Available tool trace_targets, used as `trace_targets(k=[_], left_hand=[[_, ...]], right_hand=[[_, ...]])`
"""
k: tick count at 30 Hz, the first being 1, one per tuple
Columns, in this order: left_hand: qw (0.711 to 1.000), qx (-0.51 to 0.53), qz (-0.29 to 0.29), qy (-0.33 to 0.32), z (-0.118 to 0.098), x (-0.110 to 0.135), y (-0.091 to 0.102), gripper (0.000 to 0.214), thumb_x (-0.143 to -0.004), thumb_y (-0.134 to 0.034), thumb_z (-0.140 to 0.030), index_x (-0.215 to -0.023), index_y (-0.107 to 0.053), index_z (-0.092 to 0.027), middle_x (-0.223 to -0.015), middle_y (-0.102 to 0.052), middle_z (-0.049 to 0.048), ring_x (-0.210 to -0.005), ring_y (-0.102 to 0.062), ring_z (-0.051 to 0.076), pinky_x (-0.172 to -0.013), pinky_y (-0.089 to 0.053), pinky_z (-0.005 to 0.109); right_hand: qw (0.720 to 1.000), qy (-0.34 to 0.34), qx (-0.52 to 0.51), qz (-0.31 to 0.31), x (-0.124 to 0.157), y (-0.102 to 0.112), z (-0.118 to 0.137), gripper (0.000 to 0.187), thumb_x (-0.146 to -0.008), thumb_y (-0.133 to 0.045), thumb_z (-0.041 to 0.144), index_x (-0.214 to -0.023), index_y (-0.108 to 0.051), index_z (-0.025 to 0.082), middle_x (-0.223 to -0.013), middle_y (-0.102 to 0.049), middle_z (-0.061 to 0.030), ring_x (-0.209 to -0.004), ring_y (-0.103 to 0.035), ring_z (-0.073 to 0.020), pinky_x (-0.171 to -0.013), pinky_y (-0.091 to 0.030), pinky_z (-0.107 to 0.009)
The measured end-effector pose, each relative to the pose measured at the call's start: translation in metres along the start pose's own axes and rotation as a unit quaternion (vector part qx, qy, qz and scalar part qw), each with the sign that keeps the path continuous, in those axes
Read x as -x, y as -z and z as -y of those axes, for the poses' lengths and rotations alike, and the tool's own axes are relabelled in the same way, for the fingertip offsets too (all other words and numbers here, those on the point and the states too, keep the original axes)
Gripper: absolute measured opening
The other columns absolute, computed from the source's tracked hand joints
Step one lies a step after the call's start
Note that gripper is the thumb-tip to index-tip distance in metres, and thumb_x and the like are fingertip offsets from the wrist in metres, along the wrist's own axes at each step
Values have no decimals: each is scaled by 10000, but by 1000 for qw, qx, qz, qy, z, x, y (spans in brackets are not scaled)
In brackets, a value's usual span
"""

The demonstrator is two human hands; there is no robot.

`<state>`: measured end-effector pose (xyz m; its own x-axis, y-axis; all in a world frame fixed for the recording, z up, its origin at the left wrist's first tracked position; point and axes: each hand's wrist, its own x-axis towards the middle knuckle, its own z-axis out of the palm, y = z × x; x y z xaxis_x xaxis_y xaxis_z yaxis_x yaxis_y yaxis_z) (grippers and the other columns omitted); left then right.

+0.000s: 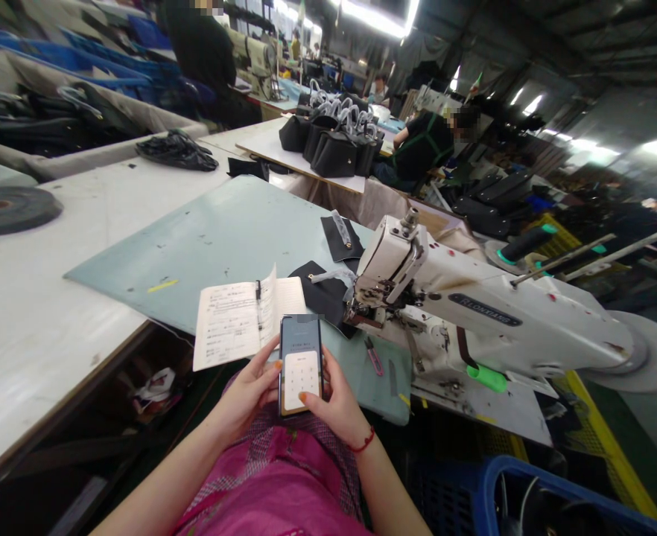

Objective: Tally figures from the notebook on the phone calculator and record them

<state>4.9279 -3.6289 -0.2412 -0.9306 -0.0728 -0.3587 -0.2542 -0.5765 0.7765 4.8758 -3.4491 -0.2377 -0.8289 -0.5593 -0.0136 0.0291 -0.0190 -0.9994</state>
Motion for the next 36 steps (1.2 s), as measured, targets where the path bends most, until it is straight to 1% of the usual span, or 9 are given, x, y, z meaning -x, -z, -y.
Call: trace_targets(k=[3, 7, 12, 15, 19, 22, 27, 31, 36], left_hand=[[1000, -4, -4, 0, 0, -1, 1, 704, -809, -705, -349, -1414, -346, -369, -1125, -631, 72, -936, -643, 195, -738, -564, 276], [1000, 13, 2, 3, -1, -1, 3, 702, -812, -703, -326, -1416, -347, -357, -1071, -645, 75, -892, -651, 185, -706, -561, 256], [1000, 9, 8, -3, 1, 0, 3, 703, -817, -696, -349, -1420, -336, -369, -1054, -648, 62, -906, -642, 187, -733, -563, 282], [1000, 3, -7, -12, 4, 4, -4, 760, -794, -717, -386, -1435, -312, -353, -1056, -647, 50, -914, -629, 173, -750, -547, 255], [999, -19, -37, -29, 5, 8, -16, 902, -722, -764, -456, -1464, -287, -262, -991, -658, 64, -860, -625, 187, -715, -533, 247], [998, -25, -44, -35, 3, 10, -18, 926, -707, -767, -472, -1466, -289, -240, -999, -659, 77, -875, -627, 207, -716, -529, 259], [999, -16, -21, -20, 3, 9, -11, 823, -770, -723, -448, -1456, -289, -311, -1100, -639, 69, -931, -619, 182, -755, -525, 245], [1000, -7, -17, -18, 3, 8, -9, 771, -793, -712, -419, -1443, -306, -336, -989, -648, 29, -881, -619, 142, -712, -509, 193], [1000, -1, -14, -7, 0, 9, -8, 749, -799, -714, -402, -1432, -318, -350, -1014, -656, 18, -881, -626, 121, -707, -500, 165]], right_hand=[[999, 6, 33, -1, 1, 0, 3, 852, -746, -719, 210, -1473, -277, 257, -1488, -391, -71, -1346, -405, -244, -1114, -366, -447], [999, 3, -42, 3, 0, 0, 0, 727, -831, -642, 280, -1470, -296, 251, -1449, -449, -75, -1295, -473, -238, -1048, -449, -429], [999, 5, -32, -21, -1, -2, -4, 652, -853, -616, 303, -1442, -342, 240, -1406, -494, -82, -1255, -509, -240, -1016, -478, -415], [997, 22, 17, -77, -3, -10, -6, 570, -883, -574, 318, -1405, -367, 216, -1362, -525, -97, -1215, -536, -229, -1030, -458, -410], [975, 24, 140, -172, -5, -19, -9, 656, -807, -679, 322, -1381, -386, 199, -1352, -521, -115, -1216, -518, -250, -1052, -427, -414], [979, 24, 118, -163, -5, -17, -14, 593, -849, -628, 337, -1377, -394, 204, -1333, -539, -107, -1196, -534, -238, -1038, -439, -406], [989, 12, 35, -140, -3, -10, -20, 477, -912, -544, 359, -1357, -452, 216, -1287, -583, -84, -1144, -575, -215, -988, -484, -368], [990, 7, -21, -136, -3, -9, -15, 464, -922, -529, 394, -1350, -484, 221, -1309, -582, -74, -1168, -570, -217, -987, -490, -356], [986, 1, 21, -163, -1, -8, -14, 442, -931, -500, 432, -1308, -556, 207, -1375, -539, -71, -1276, -487, -224, -1093, -396, -382]])
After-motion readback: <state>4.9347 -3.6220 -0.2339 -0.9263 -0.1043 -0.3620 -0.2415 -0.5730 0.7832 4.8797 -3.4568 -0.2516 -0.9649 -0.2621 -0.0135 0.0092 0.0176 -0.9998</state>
